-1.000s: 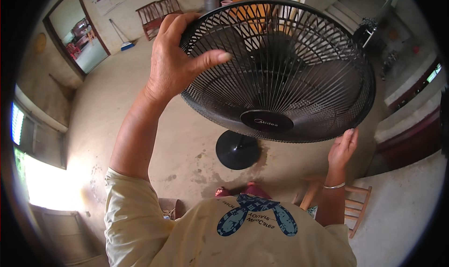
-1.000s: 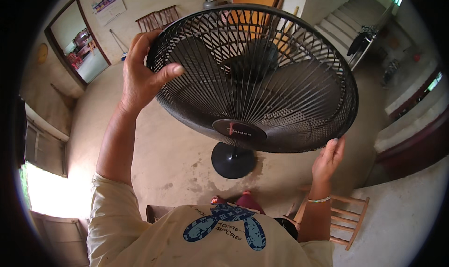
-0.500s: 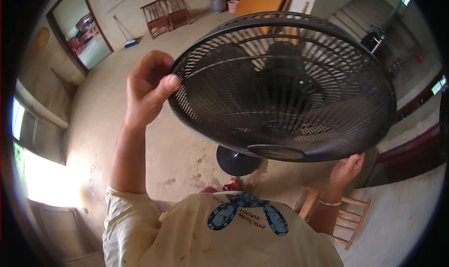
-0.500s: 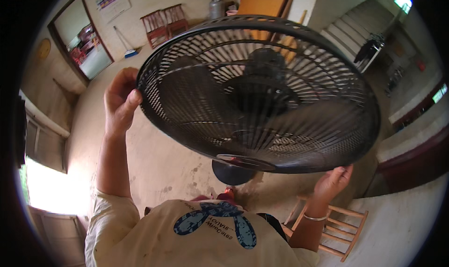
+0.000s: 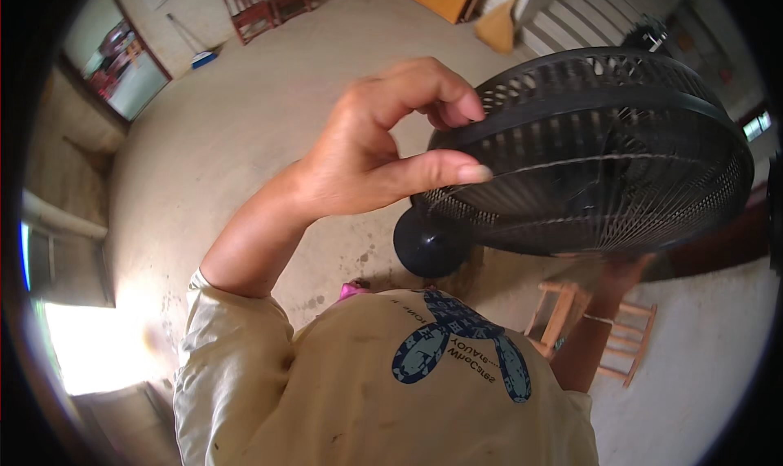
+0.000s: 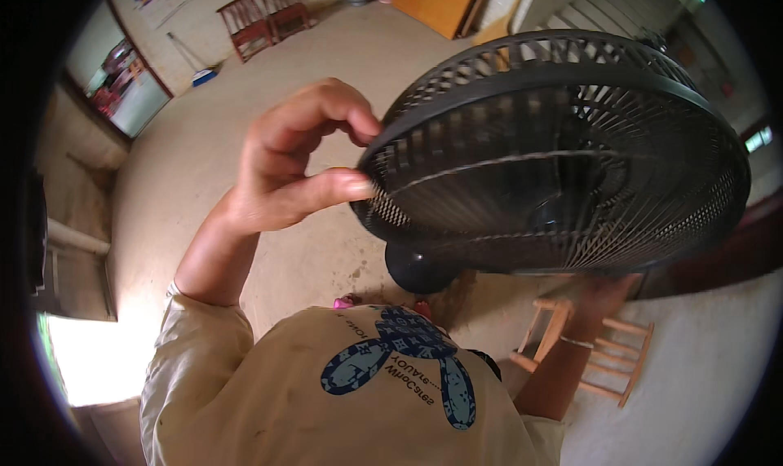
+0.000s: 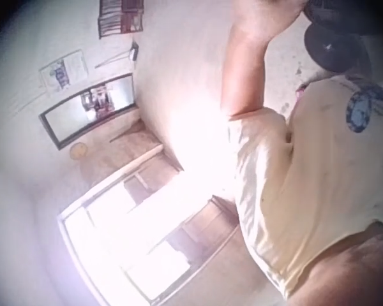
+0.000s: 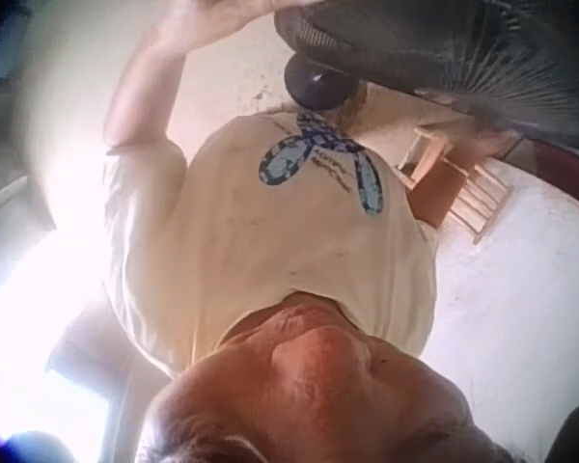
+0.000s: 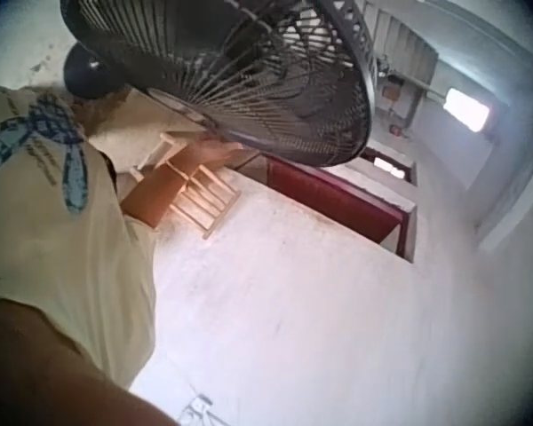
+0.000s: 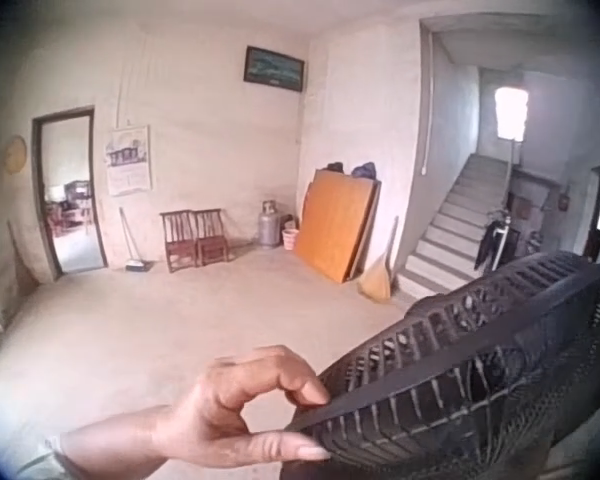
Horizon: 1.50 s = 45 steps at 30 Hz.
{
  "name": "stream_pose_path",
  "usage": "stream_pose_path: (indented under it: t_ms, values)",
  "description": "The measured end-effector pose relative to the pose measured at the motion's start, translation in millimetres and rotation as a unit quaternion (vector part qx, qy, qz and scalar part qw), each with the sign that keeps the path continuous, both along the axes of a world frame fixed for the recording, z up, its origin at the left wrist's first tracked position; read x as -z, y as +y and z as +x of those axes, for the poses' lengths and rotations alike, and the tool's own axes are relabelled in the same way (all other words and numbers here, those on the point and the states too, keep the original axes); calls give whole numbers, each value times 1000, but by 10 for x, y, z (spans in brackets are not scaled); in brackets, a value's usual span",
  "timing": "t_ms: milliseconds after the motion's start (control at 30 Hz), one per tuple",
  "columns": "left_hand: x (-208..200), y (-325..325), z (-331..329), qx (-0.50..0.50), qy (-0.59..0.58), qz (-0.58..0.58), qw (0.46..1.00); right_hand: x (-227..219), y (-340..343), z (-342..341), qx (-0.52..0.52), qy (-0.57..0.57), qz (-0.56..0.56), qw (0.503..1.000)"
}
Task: Manually disassembling the cage and blades of a floor fan.
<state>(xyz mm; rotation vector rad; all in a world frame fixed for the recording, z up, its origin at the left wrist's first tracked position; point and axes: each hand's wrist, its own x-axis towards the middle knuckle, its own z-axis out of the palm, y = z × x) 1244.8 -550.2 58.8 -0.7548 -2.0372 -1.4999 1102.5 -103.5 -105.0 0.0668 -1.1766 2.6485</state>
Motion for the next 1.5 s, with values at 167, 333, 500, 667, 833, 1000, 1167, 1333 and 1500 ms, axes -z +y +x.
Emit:
stream_pose_path:
  t_ms: [167,333,500,667,833,1000,1167,1333,1500]
  values:
    - [242,-198,-130,99,-76,46,991,782,-571,300,-143,-66,-124,980]
    - [236,-164,-177,72,48,-15,996,991,-1608,887,-183,-122,-176,960]
    - [212,-61,-124,39,87,17,995,883,-2100,1049,-65,-197,-225,952]
    - [177,103,-45,32,136,13,990,839,-1934,1015,-67,-83,214,971]
    - [189,61,-126,9,163,-33,986,858,-1961,957,-146,-135,-129,971]
    - [209,85,-262,39,157,-28,986,1033,-1811,877,-114,-133,-99,980]
    - [371,142,-282,204,86,-6,975,946,-1811,921,-118,-104,-62,986]
    - [484,128,-455,264,36,59,962,775,-1832,856,-110,-65,-14,992]
    - [459,159,-977,395,-215,192,872,819,-1505,1174,-113,-28,32,993]
